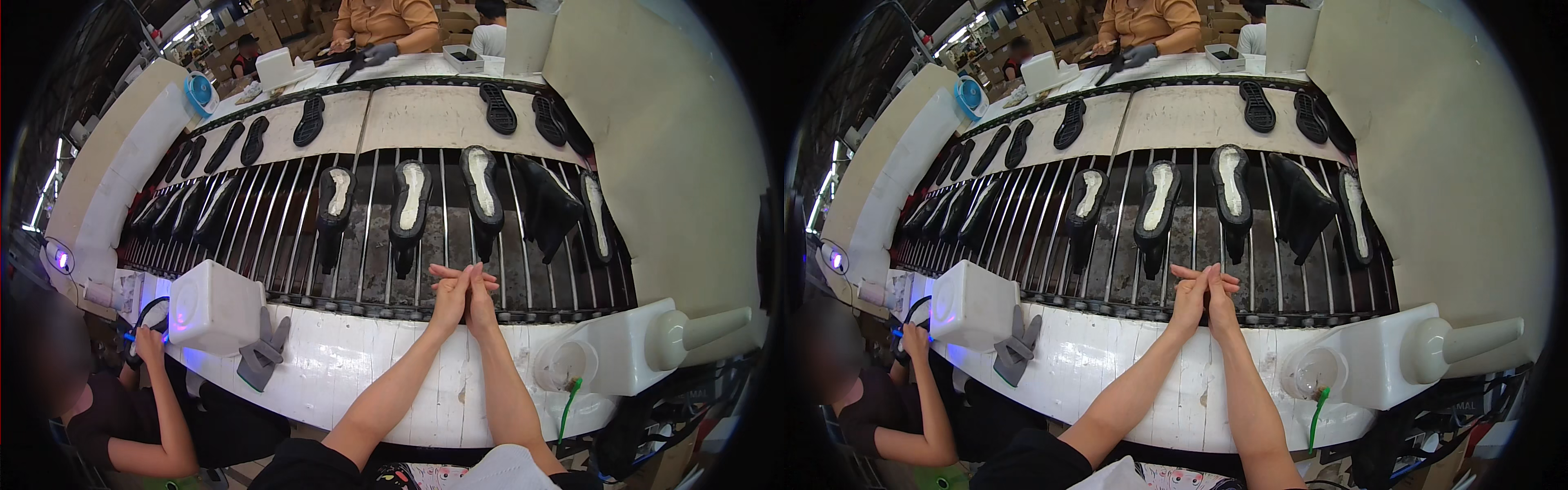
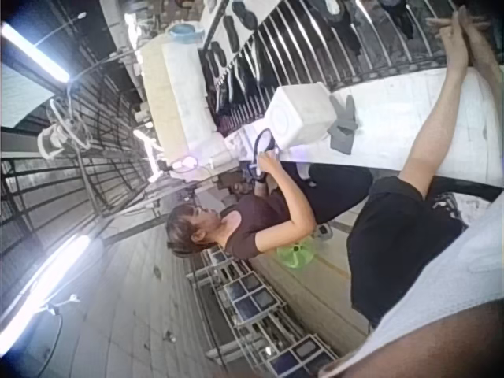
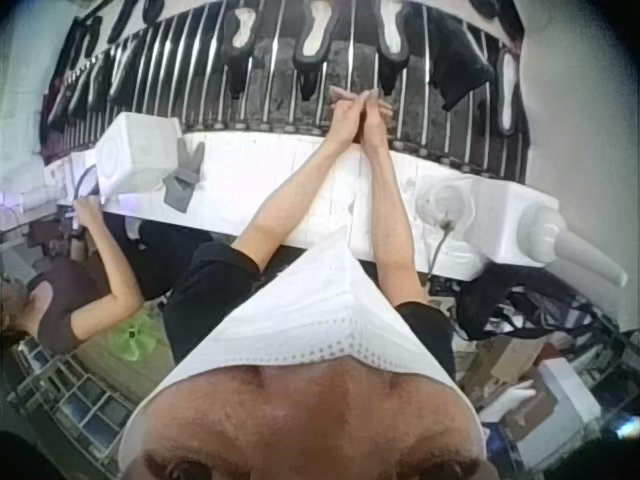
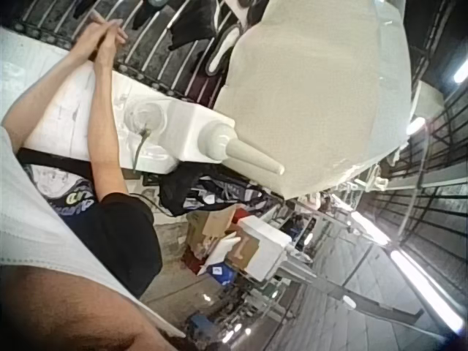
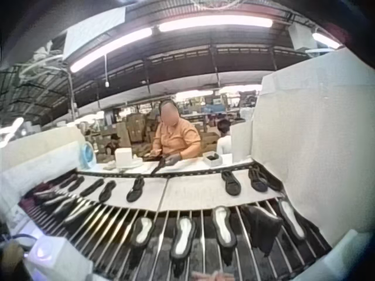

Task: Apply glue or cleaning agent to the edge of shoe soles using a small brush.

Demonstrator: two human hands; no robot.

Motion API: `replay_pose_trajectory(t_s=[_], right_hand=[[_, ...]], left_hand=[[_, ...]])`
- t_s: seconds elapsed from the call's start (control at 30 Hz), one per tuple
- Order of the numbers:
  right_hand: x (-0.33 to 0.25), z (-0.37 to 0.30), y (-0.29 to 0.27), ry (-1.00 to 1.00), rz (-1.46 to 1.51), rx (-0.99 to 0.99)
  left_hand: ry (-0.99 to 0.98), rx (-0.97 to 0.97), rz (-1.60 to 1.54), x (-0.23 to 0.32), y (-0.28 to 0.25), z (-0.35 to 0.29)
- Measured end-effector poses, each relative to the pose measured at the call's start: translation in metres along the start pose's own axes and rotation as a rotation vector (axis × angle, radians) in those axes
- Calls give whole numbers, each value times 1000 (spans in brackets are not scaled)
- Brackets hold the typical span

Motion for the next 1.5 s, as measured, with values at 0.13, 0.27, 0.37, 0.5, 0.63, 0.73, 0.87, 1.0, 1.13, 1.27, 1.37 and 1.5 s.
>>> replay_pose_trajectory(t_s=[0.13,0.27,0.37,0.5,0.63,0.73,0.87,1.0,1.13,1.27,1.37,1.5], right_hand=[[-2,-2,-4,-3,-5,9],[0,-3,-8,10,-40,47],[-4,-4,-4,21,-47,53],[2,0,-12,19,-33,50],[0,-3,-12,29,-40,65],[3,-8,-13,102,-30,62],[-1,-3,-14,17,0,10],[0,0,-11,-12,6,-16],[0,-4,-14,0,7,-7],[-4,-3,-15,-15,5,-13],[-8,-5,-12,-5,-10,14],[-7,-4,-13,-3,-3,16]], left_hand=[[2,32,48,-15,-5,6],[20,23,35,-11,-1,5],[-6,8,13,-5,2,2],[0,8,5,-4,5,2],[-28,20,-14,0,8,0],[-5,1,-33,5,11,-2],[37,-10,-5,4,15,-1],[-28,41,15,-3,7,1],[10,8,-47,3,13,-1],[36,10,12,4,16,1],[6,35,51,-5,11,3],[30,18,81,-10,7,5]])
Point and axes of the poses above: each hand's wrist, its own z-axis towards the middle knuckle, its own y-axis out of the palm, x = y × z, the point moved 8 cm from there along z, towards the middle knuckle, and after that the axes turned 2 degrees about -y, right-handed, at the moved point
